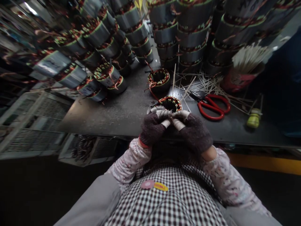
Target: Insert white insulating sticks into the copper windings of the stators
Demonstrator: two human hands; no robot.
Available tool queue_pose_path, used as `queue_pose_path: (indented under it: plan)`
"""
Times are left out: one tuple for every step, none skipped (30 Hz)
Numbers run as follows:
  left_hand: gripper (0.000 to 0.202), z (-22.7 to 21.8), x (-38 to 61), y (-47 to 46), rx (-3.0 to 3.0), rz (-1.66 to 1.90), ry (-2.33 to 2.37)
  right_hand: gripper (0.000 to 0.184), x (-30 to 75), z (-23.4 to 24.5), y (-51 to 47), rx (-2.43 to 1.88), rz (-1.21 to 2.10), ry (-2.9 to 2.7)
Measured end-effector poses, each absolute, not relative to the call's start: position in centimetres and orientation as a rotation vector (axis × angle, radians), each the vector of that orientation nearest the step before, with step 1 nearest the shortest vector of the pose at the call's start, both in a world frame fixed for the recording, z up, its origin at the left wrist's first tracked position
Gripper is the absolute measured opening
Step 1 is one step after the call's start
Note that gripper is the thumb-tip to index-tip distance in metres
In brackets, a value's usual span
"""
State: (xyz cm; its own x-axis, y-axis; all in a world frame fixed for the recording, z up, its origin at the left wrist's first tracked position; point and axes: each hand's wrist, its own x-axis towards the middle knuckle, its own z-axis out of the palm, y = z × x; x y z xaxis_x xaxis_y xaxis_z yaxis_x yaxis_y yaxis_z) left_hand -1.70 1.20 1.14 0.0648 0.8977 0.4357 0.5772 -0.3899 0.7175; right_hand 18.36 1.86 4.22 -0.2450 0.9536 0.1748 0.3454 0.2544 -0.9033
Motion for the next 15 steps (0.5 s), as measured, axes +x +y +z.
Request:
queue_pose_path:
  plan:
    - [0.018, 1.3, -1.7, 1.2, 2.004, 1.222, 1.486, 0.019, 18.5, 4.1, 1.8, -1.207, 0.998, -1.736]
    - [0.017, 1.4, -1.7, 1.2, 2.010, 1.198, 1.499, 0.019, 18.7, 4.0, 1.6, -1.203, 1.012, -1.708]
    - [0.015, 1.5, -1.7, 1.2, 2.012, 1.179, 1.512, 0.019, 18.9, 3.9, 1.4, -1.188, 1.016, -1.668]
    - [0.014, 1.6, -1.7, 1.2, 2.012, 1.165, 1.526, 0.017, 19.1, 3.9, 1.1, -1.162, 1.009, -1.632]
    - [0.014, 1.7, -1.7, 1.2, 2.009, 1.160, 1.540, 0.016, 19.2, 3.9, 0.8, -1.130, 0.995, -1.613]
    - [0.014, 1.7, -1.6, 1.2, 2.005, 1.160, 1.552, 0.013, 19.3, 3.8, 0.7, -1.099, 0.971, -1.609]
    - [0.014, 1.7, -1.6, 1.2, 2.002, 1.161, 1.562, 0.011, 19.3, 3.8, 0.7, -1.076, 0.945, -1.626]
    - [0.014, 1.8, -1.6, 1.2, 2.006, 1.157, 1.566, 0.009, 19.3, 3.8, 0.8, -1.066, 0.922, -1.656]
    - [0.015, 1.8, -1.5, 1.2, 2.013, 1.151, 1.567, 0.008, 19.2, 3.7, 1.0, -1.069, 0.901, -1.686]
    - [0.015, 1.8, -1.5, 1.2, 2.023, 1.144, 1.566, 0.009, 19.1, 3.6, 1.3, -1.082, 0.889, -1.708]
    - [0.016, 1.8, -1.5, 1.1, 2.029, 1.141, 1.565, 0.010, 19.0, 3.5, 1.5, -1.099, 0.886, -1.719]
    - [0.016, 1.9, -1.5, 1.1, 2.031, 1.138, 1.565, 0.012, 18.9, 3.3, 1.7, -1.113, 0.892, -1.719]
    - [0.016, 2.0, -1.5, 1.0, 2.028, 1.138, 1.566, 0.013, 18.9, 3.2, 1.9, -1.124, 0.909, -1.708]
    - [0.015, 2.1, -1.5, 1.0, 2.022, 1.138, 1.564, 0.014, 18.9, 3.1, 1.9, -1.131, 0.931, -1.689]
    - [0.014, 2.1, -1.5, 0.9, 2.012, 1.142, 1.558, 0.014, 18.9, 3.0, 1.8, -1.129, 0.955, -1.670]
